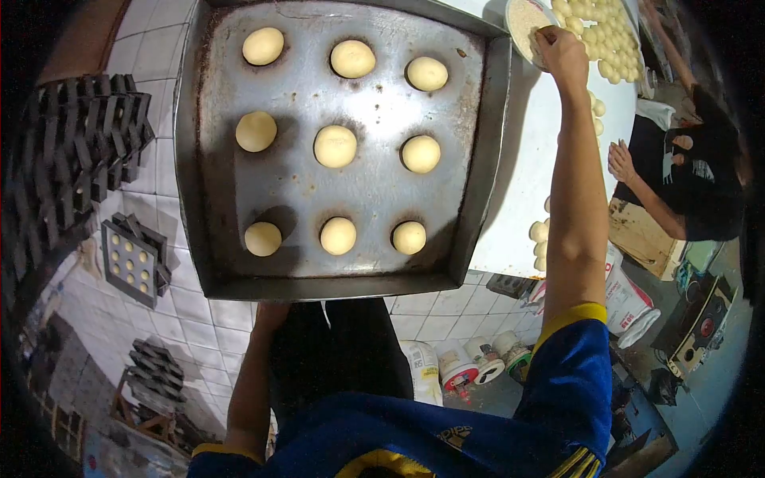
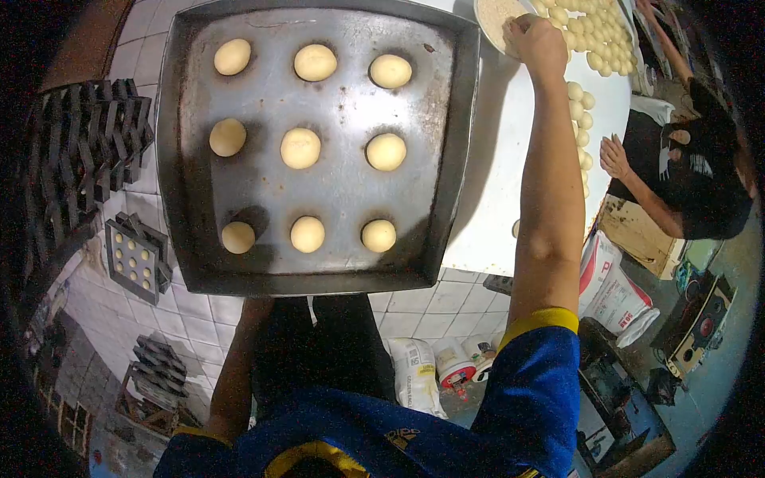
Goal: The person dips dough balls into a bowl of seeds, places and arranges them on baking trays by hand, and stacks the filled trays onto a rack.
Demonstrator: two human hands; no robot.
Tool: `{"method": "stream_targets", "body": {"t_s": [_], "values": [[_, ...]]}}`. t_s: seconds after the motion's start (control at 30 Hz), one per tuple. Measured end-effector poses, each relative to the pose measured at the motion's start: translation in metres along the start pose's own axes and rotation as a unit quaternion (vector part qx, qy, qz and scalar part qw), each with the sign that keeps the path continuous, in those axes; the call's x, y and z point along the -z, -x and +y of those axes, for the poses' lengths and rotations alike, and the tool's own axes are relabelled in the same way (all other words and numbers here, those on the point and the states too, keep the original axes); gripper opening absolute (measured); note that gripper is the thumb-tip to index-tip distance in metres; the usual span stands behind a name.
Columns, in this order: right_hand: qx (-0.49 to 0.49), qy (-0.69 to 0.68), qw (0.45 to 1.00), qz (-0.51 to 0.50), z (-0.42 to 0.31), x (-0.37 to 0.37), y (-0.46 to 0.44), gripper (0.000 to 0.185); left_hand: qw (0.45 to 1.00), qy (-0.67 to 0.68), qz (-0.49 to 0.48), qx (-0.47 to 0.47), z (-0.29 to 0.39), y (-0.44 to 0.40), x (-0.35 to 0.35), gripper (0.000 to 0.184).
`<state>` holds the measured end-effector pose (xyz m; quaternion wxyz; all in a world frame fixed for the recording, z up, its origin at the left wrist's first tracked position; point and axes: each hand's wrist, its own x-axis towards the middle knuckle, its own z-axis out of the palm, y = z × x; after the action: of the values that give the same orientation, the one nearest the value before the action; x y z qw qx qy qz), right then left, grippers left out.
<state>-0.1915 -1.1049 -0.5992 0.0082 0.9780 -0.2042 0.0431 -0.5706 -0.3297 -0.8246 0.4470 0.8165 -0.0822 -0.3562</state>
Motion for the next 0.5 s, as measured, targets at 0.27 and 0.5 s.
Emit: {"method": "stream_targets", "body": {"t_s": [0.27,0.5], "values": [[0.021,-0.351,0.935,0.036,-0.022,0.038,0.052,0.042,0.991,-0.122,-0.053,-0.007,0.071,-0.006,0.028,0.026],[0.070,-0.356,0.929,-0.072,-0.150,0.053,0.239,0.014,0.997,-0.077,0.010,0.015,0.057,-0.016,0.012,0.027]]}}
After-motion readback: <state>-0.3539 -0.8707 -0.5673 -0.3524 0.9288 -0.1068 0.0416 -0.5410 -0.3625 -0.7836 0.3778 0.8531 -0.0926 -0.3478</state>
